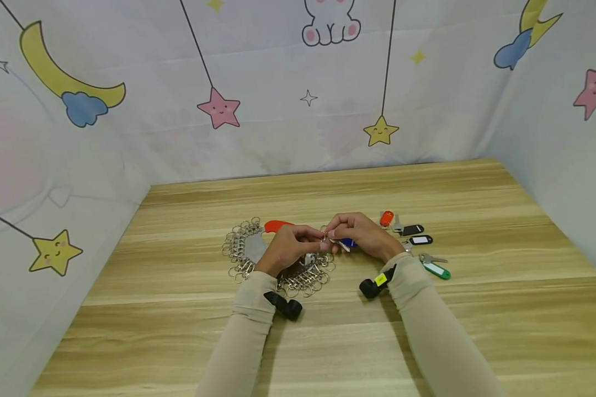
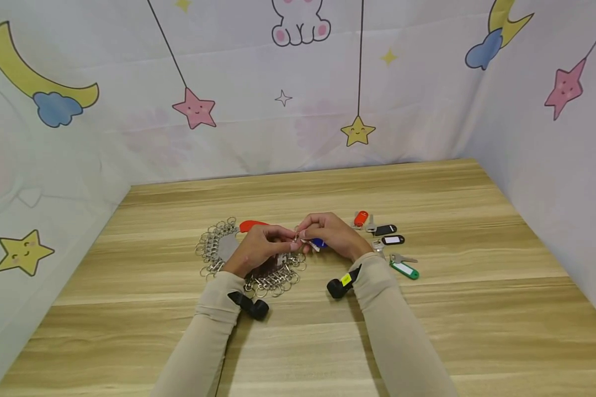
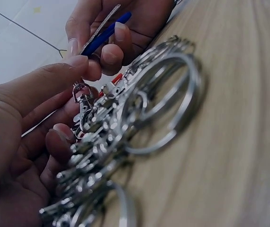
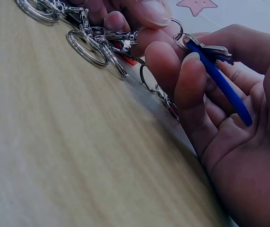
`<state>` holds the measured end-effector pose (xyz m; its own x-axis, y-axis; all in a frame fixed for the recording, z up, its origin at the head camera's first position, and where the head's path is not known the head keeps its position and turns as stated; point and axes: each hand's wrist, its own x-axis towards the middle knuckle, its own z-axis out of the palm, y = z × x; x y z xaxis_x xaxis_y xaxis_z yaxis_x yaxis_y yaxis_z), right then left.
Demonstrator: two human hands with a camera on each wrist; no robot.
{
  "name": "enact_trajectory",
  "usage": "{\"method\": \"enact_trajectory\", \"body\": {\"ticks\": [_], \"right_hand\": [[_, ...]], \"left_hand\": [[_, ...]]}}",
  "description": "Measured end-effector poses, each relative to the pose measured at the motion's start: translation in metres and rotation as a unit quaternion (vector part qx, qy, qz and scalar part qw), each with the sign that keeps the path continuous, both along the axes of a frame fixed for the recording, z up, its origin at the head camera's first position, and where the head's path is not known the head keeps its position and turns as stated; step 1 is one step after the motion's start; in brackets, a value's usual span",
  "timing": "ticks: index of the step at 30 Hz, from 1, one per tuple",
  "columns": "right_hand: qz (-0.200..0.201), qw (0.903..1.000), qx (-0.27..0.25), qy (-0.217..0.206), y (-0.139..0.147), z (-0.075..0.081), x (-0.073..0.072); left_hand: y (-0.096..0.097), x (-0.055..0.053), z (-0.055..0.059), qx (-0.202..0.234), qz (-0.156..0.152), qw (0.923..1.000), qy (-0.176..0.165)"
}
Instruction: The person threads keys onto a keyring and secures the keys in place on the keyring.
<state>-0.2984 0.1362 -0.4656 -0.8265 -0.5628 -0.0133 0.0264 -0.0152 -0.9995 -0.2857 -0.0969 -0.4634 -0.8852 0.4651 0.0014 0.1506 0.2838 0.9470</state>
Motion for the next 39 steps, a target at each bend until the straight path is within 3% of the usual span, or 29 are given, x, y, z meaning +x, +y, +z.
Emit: {"method": "enact_trajectory", "body": {"ticks": [39], "right_hand": [[0.002, 1.0000, -0.002, -0.007, 0.0005, 0.0022, 0.0010]], "left_hand": [[-0.0016, 0.0009, 0.0024, -0.003, -0.008, 1.0000, -0.002]]}}
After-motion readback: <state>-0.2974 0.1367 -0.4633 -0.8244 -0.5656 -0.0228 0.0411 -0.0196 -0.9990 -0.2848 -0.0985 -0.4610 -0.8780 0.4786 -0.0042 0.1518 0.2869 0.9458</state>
